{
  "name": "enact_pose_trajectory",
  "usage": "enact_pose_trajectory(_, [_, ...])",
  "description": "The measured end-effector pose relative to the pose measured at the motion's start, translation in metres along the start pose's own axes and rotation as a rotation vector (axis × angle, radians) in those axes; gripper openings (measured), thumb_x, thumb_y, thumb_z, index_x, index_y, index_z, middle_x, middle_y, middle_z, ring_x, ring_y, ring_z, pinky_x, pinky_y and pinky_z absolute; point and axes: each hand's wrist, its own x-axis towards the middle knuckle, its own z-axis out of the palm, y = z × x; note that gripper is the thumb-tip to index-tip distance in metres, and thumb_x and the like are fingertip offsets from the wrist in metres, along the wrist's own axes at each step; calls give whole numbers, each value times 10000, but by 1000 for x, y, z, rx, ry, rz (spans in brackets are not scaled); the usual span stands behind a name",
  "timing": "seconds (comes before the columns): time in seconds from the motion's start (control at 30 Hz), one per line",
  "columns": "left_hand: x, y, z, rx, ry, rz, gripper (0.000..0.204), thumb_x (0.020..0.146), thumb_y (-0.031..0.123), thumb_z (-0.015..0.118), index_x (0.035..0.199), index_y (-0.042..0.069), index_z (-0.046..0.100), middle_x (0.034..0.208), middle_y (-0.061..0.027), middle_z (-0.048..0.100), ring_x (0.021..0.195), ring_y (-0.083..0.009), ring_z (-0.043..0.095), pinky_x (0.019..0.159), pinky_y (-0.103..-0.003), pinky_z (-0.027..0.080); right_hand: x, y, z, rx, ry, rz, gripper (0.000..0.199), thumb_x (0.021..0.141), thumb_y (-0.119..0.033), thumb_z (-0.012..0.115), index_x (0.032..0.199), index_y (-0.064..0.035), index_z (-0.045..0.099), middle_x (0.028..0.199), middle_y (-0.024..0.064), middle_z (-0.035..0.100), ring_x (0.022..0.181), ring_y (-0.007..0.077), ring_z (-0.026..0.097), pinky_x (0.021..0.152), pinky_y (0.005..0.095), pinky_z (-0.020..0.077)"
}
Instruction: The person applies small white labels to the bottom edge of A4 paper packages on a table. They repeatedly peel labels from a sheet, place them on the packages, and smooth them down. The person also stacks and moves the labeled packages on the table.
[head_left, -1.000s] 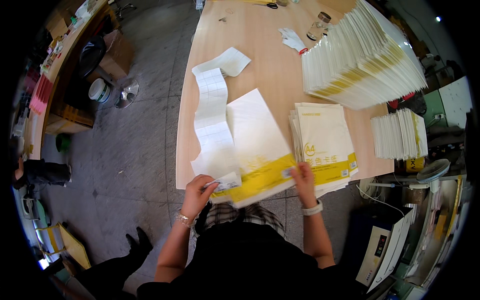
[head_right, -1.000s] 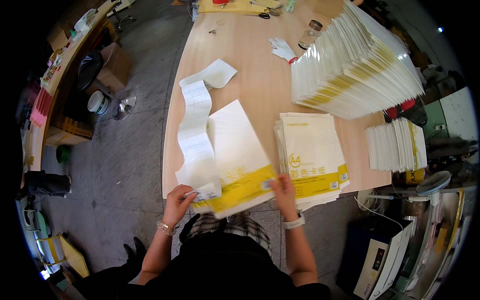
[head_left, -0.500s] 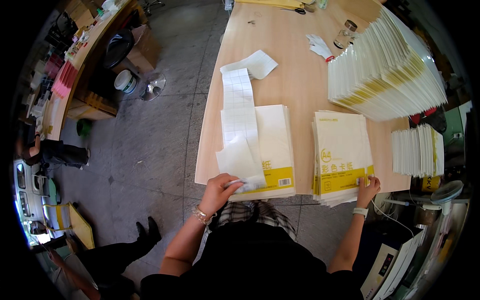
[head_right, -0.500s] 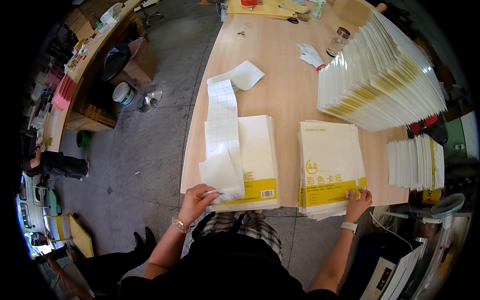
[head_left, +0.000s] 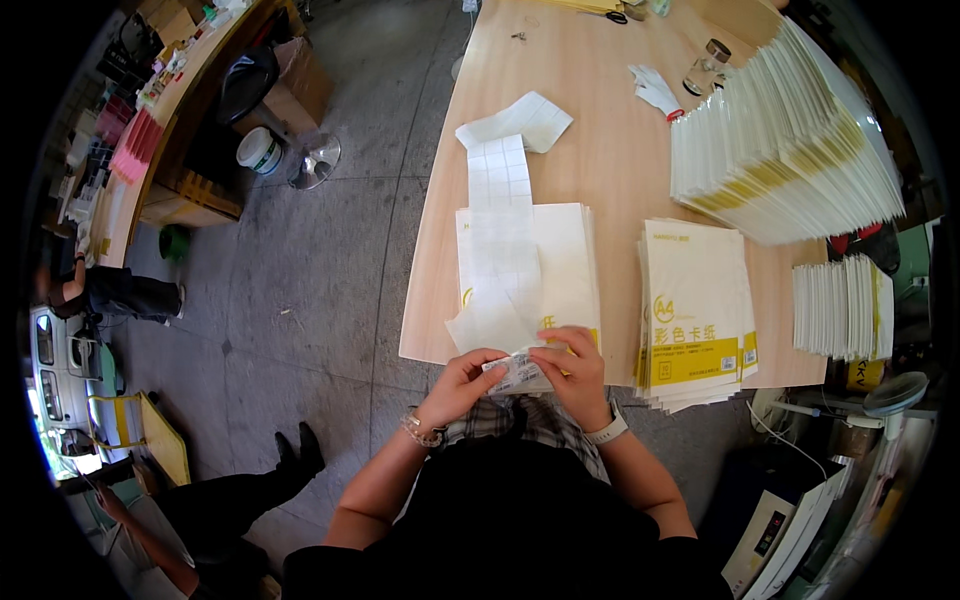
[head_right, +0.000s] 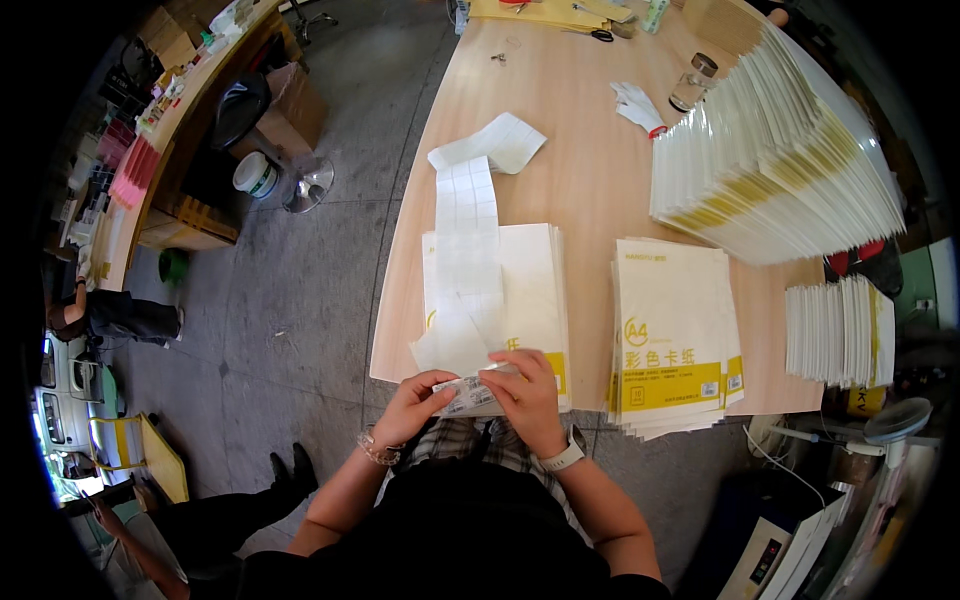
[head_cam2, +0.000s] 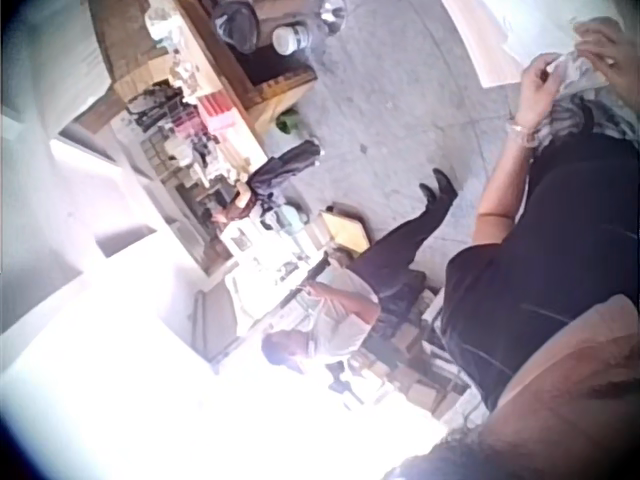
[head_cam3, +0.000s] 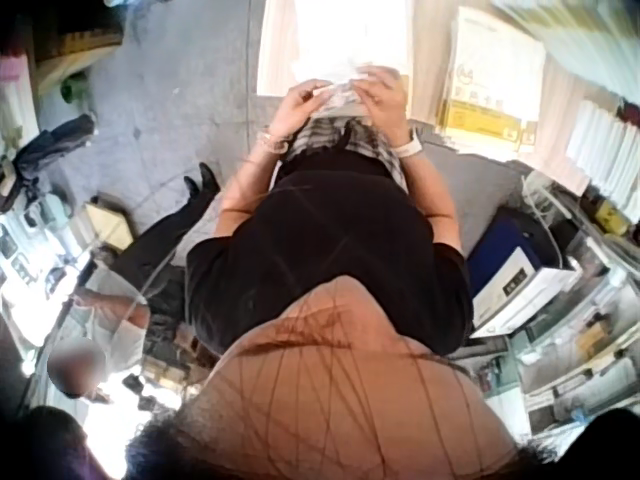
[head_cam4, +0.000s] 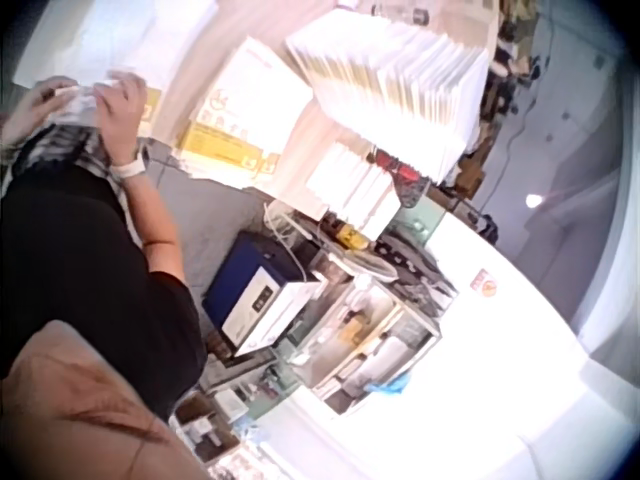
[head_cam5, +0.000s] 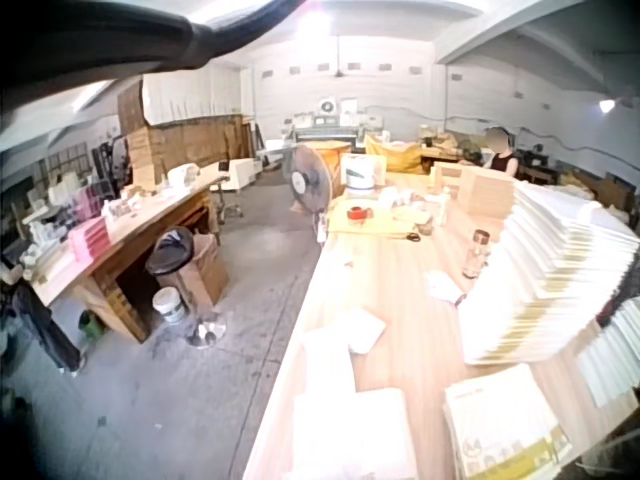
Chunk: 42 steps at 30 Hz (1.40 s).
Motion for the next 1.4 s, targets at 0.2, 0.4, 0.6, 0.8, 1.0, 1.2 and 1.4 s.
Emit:
enact_pose_trajectory(0.2, [10, -20, -21, 366, 199, 27, 205, 860, 148, 509, 963, -24, 548, 763, -47, 597, 698, -68, 537, 595, -218, 431, -21, 21, -26, 279, 64, 191, 81, 711, -14, 642, 791, -18, 630, 776, 74, 589, 707, 170, 548, 635, 260, 444])
enact_pose_trajectory(0.4, [23, -44, -27, 483, 171, 56, 197, 852, 135, 489, 958, -20, 550, 800, -131, 609, 692, -165, 583, 621, -275, 457, -54, 81, -42, 167, -121, 705, 149, 773, -104, 596, 838, 30, 608, 713, 80, 602, 638, 102, 541, 586, 228, 429])
enact_pose_trajectory(0.6, [23, -49, -28, 491, 167, 85, 193, 853, 126, 476, 961, -18, 547, 867, -142, 602, 738, -205, 596, 662, -283, 462, -60, 91, -34, 108, -132, 701, 163, 765, -115, 606, 819, 38, 612, 688, 83, 611, 613, 113, 554, 573, 237, 439])
enact_pose_trajectory(0.8, [23, -49, -29, 514, 154, 96, 179, 849, 109, 471, 953, -18, 544, 891, -147, 586, 763, -221, 586, 676, -288, 455, -59, 92, -32, 105, -117, 696, 157, 757, -111, 610, 819, 33, 614, 687, 90, 615, 610, 123, 564, 573, 239, 444])
enact_pose_trajectory(1.0, [24, -48, -28, 543, 158, 129, 170, 841, 93, 476, 947, -21, 544, 882, -152, 578, 769, -233, 582, 679, -293, 453, -55, 87, -31, 52, -128, 706, 148, 753, -111, 611, 806, 27, 618, 700, 99, 618, 613, 133, 574, 573, 249, 449])
enact_pose_trajectory(1.2, [24, -47, -28, 556, 158, 123, 170, 838, 96, 479, 942, -21, 546, 879, -155, 578, 771, -247, 582, 682, -301, 454, -58, 85, -26, -21, -79, 630, 146, 730, -116, 627, 804, 9, 628, 706, 111, 612, 628, 196, 591, 581, 276, 460])
enact_pose_trajectory(1.4, [24, -45, -29, 622, 148, 137, 170, 837, 110, 484, 929, -17, 549, 872, -157, 580, 775, -265, 578, 686, -316, 454, -43, 52, -23, -547, -226, 411, 366, 711, -143, 632, 1045, -44, 518, 662, 104, 547, 665, 287, 560, 584, 342, 451])
